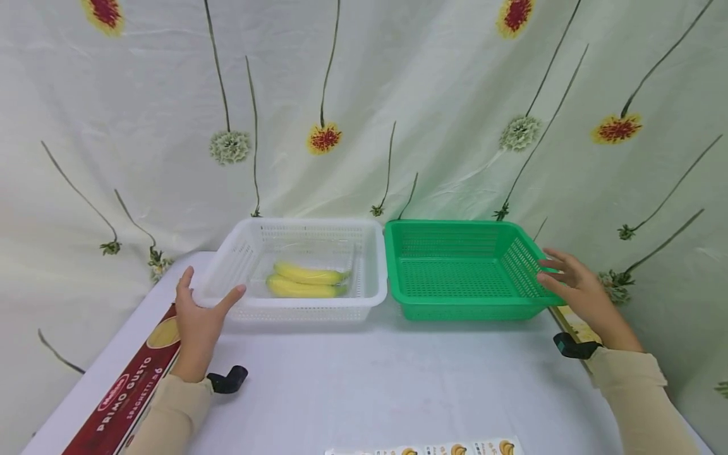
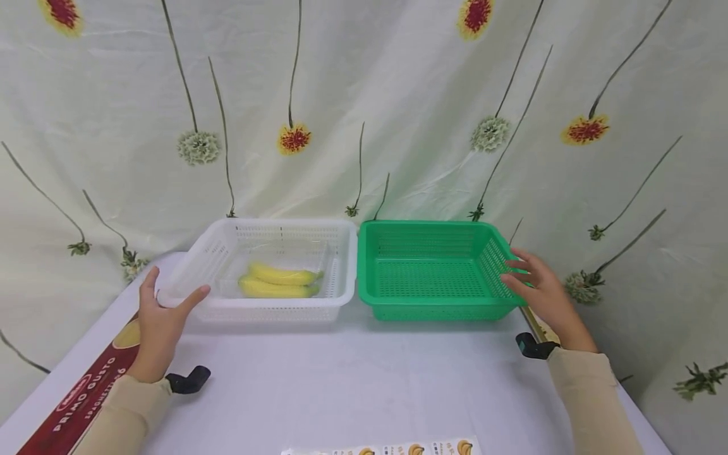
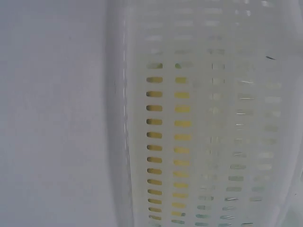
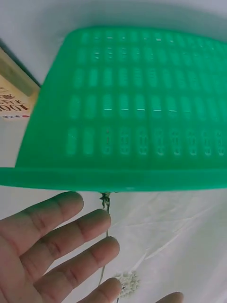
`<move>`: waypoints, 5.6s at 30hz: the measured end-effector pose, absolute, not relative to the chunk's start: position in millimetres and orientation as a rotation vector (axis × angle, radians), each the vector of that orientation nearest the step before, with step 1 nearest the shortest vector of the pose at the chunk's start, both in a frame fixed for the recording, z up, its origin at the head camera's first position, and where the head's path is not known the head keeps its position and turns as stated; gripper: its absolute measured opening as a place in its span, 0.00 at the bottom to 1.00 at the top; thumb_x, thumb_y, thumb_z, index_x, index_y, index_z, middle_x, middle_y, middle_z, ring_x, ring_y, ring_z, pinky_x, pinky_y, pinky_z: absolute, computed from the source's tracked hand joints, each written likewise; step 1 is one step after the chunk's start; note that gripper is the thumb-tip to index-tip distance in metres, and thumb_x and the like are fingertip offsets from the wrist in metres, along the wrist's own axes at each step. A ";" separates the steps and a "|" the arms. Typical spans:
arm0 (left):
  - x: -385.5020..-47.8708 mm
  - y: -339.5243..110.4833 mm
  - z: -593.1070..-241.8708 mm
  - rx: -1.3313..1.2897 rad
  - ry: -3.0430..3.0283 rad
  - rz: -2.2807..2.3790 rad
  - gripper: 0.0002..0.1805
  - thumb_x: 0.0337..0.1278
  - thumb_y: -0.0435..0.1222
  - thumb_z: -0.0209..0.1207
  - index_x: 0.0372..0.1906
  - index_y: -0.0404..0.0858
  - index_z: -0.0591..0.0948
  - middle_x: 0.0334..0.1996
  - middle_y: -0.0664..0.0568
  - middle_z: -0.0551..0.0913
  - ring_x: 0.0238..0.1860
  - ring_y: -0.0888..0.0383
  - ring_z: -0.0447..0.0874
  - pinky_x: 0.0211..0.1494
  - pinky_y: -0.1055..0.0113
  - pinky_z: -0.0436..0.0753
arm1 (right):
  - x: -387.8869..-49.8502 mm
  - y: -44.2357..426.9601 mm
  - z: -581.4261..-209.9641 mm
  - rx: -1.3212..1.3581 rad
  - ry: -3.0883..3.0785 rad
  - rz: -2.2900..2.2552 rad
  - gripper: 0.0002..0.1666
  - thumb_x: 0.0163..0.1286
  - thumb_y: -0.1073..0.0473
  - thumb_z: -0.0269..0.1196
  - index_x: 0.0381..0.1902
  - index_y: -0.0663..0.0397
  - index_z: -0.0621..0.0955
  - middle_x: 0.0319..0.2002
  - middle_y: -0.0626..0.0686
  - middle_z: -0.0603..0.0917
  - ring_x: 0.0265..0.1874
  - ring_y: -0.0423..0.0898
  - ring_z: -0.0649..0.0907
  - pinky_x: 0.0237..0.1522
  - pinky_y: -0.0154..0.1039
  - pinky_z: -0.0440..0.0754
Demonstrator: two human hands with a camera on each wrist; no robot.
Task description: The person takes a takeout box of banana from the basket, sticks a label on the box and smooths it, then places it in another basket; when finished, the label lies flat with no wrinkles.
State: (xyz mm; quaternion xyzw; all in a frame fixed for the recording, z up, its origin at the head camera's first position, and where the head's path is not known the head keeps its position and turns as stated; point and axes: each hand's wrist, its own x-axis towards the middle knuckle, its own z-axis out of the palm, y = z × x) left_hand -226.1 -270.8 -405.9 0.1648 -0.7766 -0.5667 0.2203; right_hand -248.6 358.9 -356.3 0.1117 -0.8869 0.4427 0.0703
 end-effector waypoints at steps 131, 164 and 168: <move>-234.4 -267.1 -427.9 0.464 -2.005 -1.697 0.48 0.66 0.42 0.74 0.80 0.40 0.57 0.77 0.44 0.64 0.63 0.56 0.66 0.56 0.75 0.73 | -360.5 20.7 -329.3 0.401 -3.327 1.829 0.60 0.75 0.62 0.71 0.90 0.32 0.48 0.86 0.58 0.55 0.53 0.56 0.82 0.63 0.50 0.80; -231.5 -268.3 -428.8 0.475 -2.017 -1.673 0.47 0.67 0.43 0.73 0.81 0.41 0.58 0.75 0.46 0.65 0.57 0.58 0.65 0.49 0.76 0.72 | -358.7 31.0 -315.6 0.281 -2.925 2.347 0.60 0.74 0.68 0.71 0.89 0.26 0.53 0.79 0.65 0.68 0.26 0.49 0.81 0.36 0.39 0.86; -231.3 -268.1 -429.2 0.489 -2.032 -1.671 0.48 0.68 0.44 0.73 0.82 0.42 0.57 0.77 0.45 0.64 0.61 0.55 0.64 0.53 0.72 0.72 | -355.4 36.7 -306.1 0.299 -2.904 2.323 0.59 0.73 0.67 0.72 0.89 0.26 0.54 0.84 0.64 0.58 0.27 0.49 0.81 0.37 0.39 0.87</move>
